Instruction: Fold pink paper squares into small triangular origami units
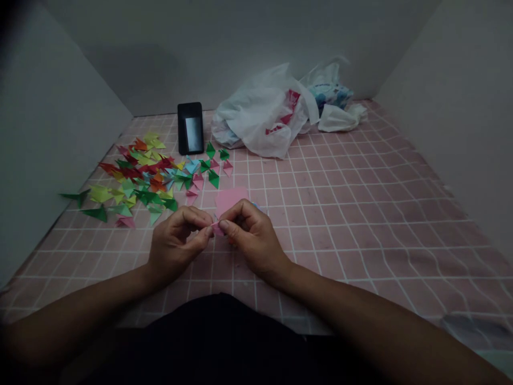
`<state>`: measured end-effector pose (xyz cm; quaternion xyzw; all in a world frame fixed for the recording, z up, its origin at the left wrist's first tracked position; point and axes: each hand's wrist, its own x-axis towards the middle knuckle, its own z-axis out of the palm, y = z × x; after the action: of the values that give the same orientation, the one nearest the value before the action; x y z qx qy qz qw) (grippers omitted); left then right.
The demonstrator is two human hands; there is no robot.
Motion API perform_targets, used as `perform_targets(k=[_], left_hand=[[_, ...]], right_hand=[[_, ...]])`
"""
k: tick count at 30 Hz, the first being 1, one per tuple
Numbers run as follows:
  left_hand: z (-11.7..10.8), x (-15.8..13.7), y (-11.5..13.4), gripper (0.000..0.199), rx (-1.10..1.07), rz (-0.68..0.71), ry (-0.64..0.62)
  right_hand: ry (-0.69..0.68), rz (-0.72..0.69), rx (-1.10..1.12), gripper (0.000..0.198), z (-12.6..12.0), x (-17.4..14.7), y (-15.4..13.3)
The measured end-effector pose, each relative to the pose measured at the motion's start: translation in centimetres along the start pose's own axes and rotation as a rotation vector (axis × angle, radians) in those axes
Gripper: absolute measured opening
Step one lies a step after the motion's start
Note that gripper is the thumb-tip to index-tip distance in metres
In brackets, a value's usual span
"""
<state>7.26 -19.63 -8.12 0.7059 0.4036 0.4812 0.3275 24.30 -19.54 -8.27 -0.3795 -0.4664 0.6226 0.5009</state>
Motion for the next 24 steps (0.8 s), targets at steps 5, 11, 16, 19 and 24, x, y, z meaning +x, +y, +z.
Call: perform_targets(k=[5, 11, 16, 19, 24], left_hand=[[-0.1, 0.2, 0.6, 0.011, -0.058, -0.109, -0.007], [-0.4, 0.8, 0.3, 0.016, -0.368, -0.358, -0.019], [-0.2, 0.9, -1.1, 0.019, -0.598, -0.449, -0.014], [0.2, 0.8, -1.4, 0.021, -0.671, -0.499, -0.022], [0.5, 0.7, -0.7, 0.026, -0.557, -0.565, -0.125]], right_hand=[[-0.013, -0.016, 0.021, 0.022, 0.1, 0.0, -0.4], [-0.042, -0.004, -0.032, 0.02, -0.1, 0.2, -0.6], [0.012, -0.092, -0.153, 0.018, -0.1, 0.3, -0.8], [0.076, -0.134, -0.206, 0.016, -0.1, 0.1, -0.9], [0.123, -0.272, -0.363, 0.013, -0.1, -0.4, -0.5]])
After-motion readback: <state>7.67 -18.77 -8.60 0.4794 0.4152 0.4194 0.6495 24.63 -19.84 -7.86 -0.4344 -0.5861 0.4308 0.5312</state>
